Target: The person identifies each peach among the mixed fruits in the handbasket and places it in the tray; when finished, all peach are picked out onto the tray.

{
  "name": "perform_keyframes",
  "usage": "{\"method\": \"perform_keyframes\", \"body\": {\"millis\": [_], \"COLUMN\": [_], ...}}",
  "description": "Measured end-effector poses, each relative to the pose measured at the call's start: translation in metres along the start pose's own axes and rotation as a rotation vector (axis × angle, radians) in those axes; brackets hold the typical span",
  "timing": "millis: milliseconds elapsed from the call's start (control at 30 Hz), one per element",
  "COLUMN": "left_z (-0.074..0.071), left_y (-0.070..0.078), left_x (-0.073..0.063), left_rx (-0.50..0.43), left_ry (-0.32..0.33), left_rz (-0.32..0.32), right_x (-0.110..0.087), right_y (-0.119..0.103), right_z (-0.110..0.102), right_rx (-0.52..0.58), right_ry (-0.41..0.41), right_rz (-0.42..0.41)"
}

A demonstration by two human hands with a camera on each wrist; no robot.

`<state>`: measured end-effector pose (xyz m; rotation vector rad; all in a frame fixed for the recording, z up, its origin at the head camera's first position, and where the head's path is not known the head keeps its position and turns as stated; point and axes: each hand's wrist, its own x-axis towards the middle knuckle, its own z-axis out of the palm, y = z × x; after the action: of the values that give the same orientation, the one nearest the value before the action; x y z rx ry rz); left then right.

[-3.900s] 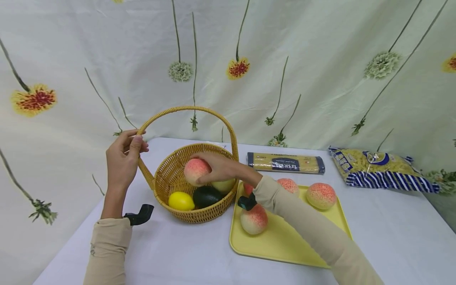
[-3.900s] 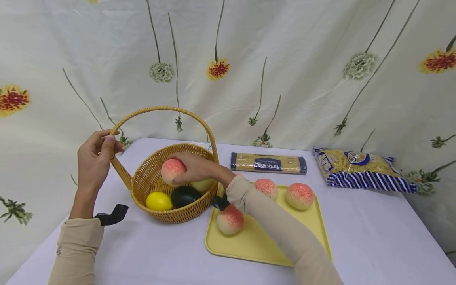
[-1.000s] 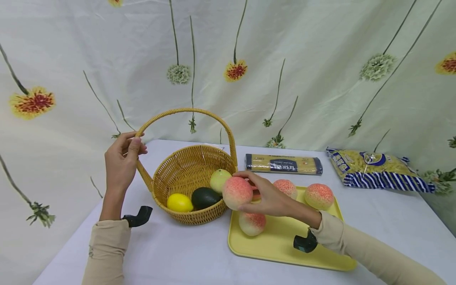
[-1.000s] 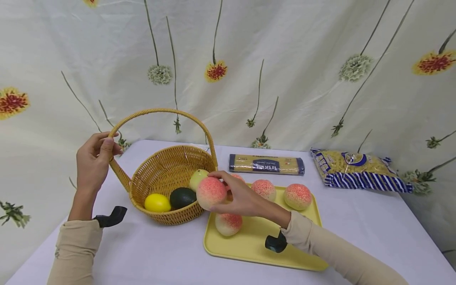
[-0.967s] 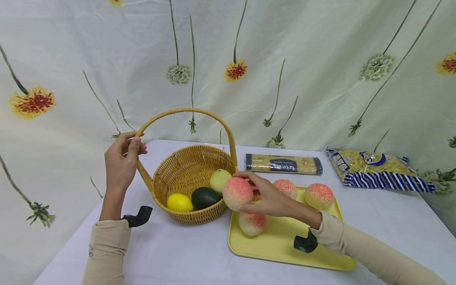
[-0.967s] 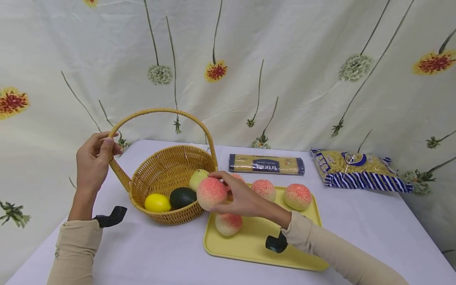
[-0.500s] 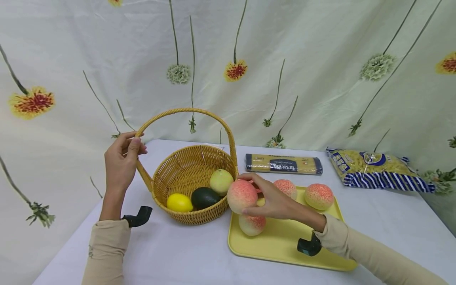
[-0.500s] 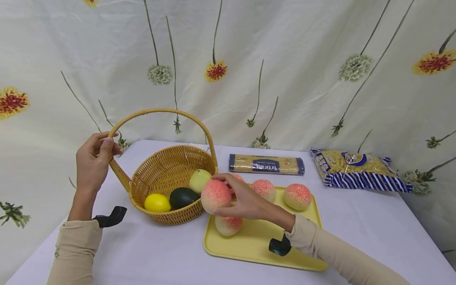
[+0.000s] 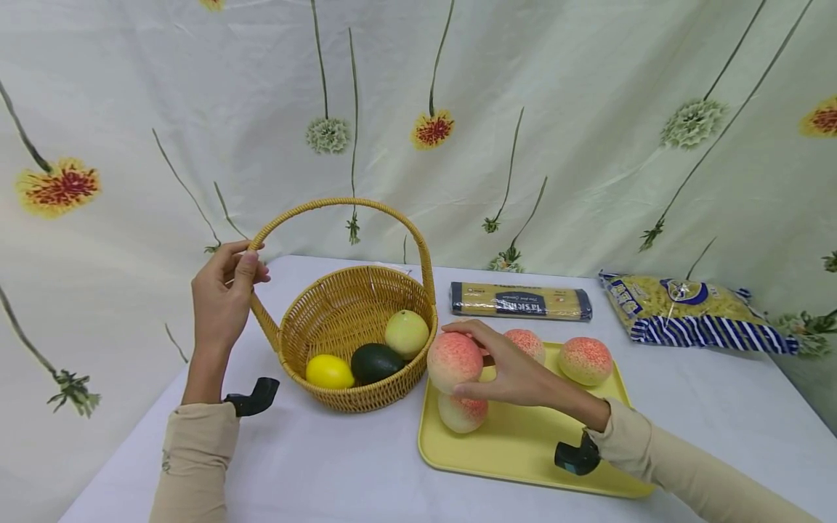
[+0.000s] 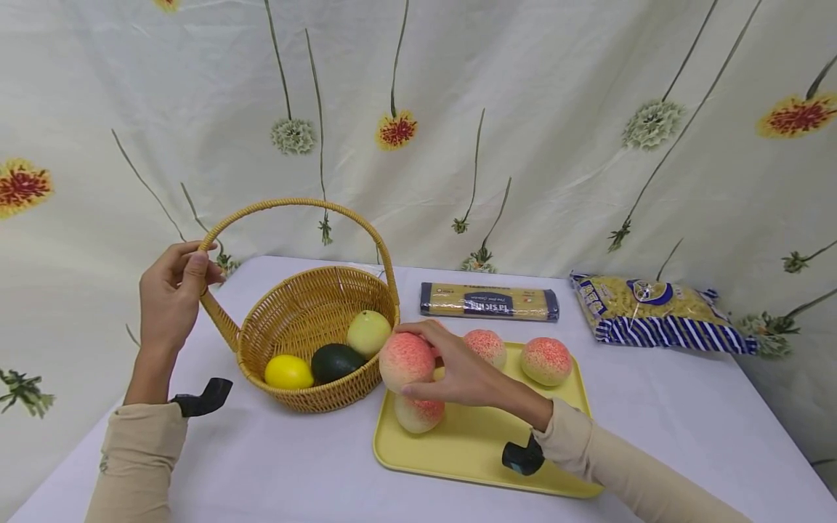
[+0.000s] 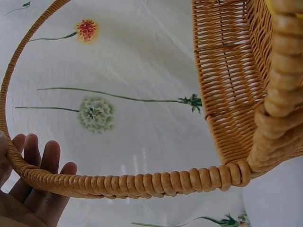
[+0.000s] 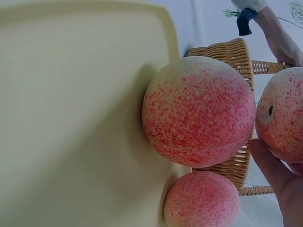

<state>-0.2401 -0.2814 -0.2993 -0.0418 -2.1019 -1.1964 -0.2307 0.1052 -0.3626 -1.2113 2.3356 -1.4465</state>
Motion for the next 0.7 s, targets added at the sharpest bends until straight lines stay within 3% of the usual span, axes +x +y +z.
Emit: {"method": "perform_keyframes", "body": {"millis": [533, 700], "left_z": [0.000, 0.000], "left_y": [0.001, 0.001], "left_x": [0.000, 0.000], "left_rx": [0.001, 0.006], "left_ry": [-0.002, -0.001], "left_rz": [-0.002, -0.001], "right_x": [-0.013, -0.019], "right_y": [0.005, 0.004], "right_z": [-0.004, -0.007], "right_rx": [0.036, 0.026], "right_ry": [0.007, 0.029], "right_rz": [-0.032, 0.014]}}
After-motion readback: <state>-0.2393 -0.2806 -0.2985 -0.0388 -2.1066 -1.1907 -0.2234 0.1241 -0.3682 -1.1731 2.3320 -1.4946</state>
